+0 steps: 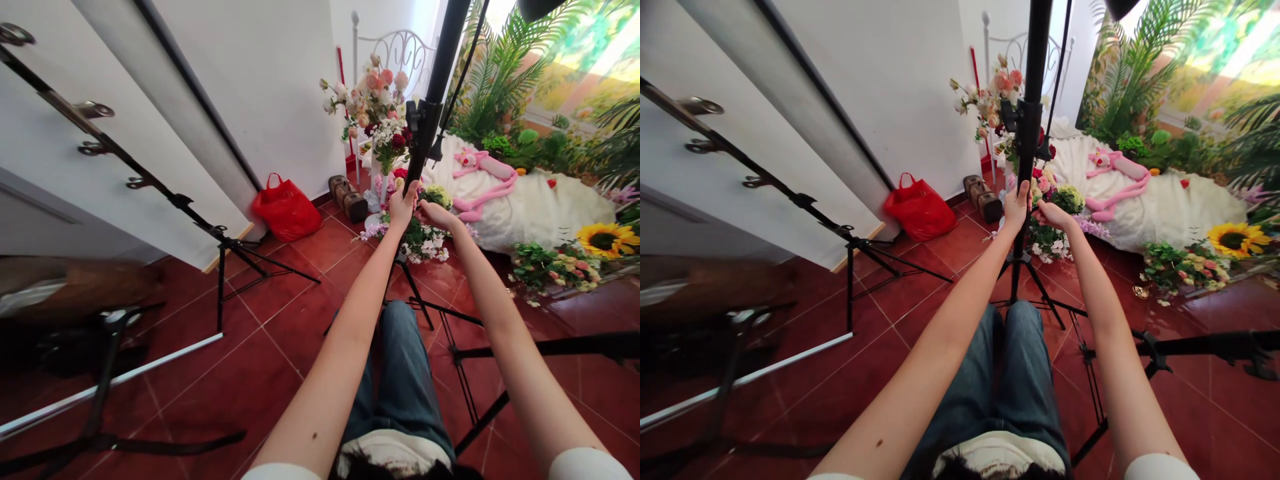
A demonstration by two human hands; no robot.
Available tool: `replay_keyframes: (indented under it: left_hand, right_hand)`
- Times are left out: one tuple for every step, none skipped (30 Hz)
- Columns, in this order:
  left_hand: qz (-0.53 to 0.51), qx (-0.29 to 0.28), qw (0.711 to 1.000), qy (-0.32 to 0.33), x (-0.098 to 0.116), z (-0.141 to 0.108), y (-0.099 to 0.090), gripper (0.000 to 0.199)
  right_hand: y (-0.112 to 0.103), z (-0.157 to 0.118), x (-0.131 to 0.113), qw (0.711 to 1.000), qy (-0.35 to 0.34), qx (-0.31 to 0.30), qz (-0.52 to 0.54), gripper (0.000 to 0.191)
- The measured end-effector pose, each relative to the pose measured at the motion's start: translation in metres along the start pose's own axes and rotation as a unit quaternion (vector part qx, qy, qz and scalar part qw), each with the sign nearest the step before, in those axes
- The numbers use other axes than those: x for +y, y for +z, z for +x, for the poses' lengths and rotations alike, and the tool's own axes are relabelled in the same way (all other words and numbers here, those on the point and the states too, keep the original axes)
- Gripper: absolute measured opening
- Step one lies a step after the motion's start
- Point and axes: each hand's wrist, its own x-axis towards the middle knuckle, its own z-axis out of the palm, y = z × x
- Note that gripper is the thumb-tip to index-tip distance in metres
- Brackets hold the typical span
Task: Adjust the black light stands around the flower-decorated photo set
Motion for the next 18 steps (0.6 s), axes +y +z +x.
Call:
replay_keyframes:
  left_hand:
    - [-0.002, -0.001, 1.0, -0.001, 0.0, 0.0, 0.0, 0.067]
    - [-0.004, -0.001, 1.0, -0.002, 0.0, 0.0, 0.0, 0.067]
    - [-0.006, -0.001, 1.0, -0.003, 0.0, 0.0, 0.0, 0.066]
    - [-0.006, -0.002, 1.0, -0.003, 0.001, 0.0, 0.0, 0.066]
    - [-0.005, -0.003, 1.0, -0.004, 0.001, 0.0, 0.0, 0.065]
    - [-0.004, -0.003, 1.0, -0.006, 0.002, -0.001, -0.001, 0.065]
    - [-0.003, -0.001, 1.0, -0.008, 0.003, -0.001, -0.001, 0.065]
    - [-0.003, 0.0, 1.0, -0.01, 0.005, -0.002, -0.001, 0.064]
    - [-0.002, 0.001, 1.0, -0.012, 0.006, -0.003, -0.001, 0.064]
    - [-0.003, 0.004, 1.0, -0.015, 0.007, -0.003, -0.001, 0.064]
    - [-0.004, 0.007, 1.0, -0.017, 0.009, -0.004, -0.001, 0.064]
    - [-0.006, 0.01, 1.0, -0.018, 0.01, -0.004, -0.001, 0.065]
    - [-0.008, 0.013, 1.0, -0.018, 0.011, -0.004, -0.001, 0.065]
    - [-0.009, 0.015, 1.0, -0.017, 0.012, -0.005, -0.001, 0.066]
    - [-0.01, 0.017, 1.0, -0.016, 0.013, -0.005, -0.001, 0.067]
    - [-0.01, 0.017, 1.0, -0.016, 0.013, -0.005, -0.001, 0.068]
    - [-0.008, 0.017, 1.0, -0.016, 0.013, -0.004, -0.001, 0.068]
    - [-0.006, 0.016, 1.0, -0.018, 0.012, -0.004, -0.001, 0.069]
  right_hand:
    - [0.005, 0.001, 0.009, 0.999, -0.035, 0.021, 0.018, 0.037]
    - [0.011, 0.002, 0.017, 0.996, -0.064, 0.044, 0.038, 0.035]
    - [0.016, 0.004, 0.024, 0.992, -0.088, 0.069, 0.056, 0.032]
    - [0.022, 0.005, 0.029, 0.988, -0.106, 0.092, 0.068, 0.03]
    - [0.026, 0.006, 0.034, 0.984, -0.119, 0.11, 0.078, 0.028]
    - [0.03, 0.007, 0.037, 0.981, -0.127, 0.121, 0.086, 0.027]
    - [0.033, 0.006, 0.04, 0.978, -0.133, 0.128, 0.092, 0.027]
    - [0.035, 0.005, 0.041, 0.977, -0.138, 0.131, 0.096, 0.029]
    - [0.036, 0.003, 0.042, 0.977, -0.141, 0.131, 0.095, 0.031]
    - [0.037, 0.0, 0.041, 0.977, -0.142, 0.13, 0.09, 0.034]
    - [0.038, -0.003, 0.041, 0.978, -0.139, 0.13, 0.08, 0.037]
    - [0.039, -0.006, 0.039, 0.98, -0.132, 0.132, 0.069, 0.04]
    - [0.04, -0.008, 0.038, 0.982, -0.122, 0.13, 0.061, 0.043]
    - [0.041, -0.01, 0.037, 0.984, -0.11, 0.126, 0.06, 0.045]
    - [0.042, -0.01, 0.035, 0.985, -0.1, 0.12, 0.066, 0.046]
    - [0.044, -0.009, 0.033, 0.985, -0.096, 0.117, 0.081, 0.045]
    - [0.045, -0.007, 0.031, 0.983, -0.099, 0.118, 0.098, 0.043]
    - [0.046, -0.004, 0.029, 0.98, -0.109, 0.125, 0.113, 0.039]
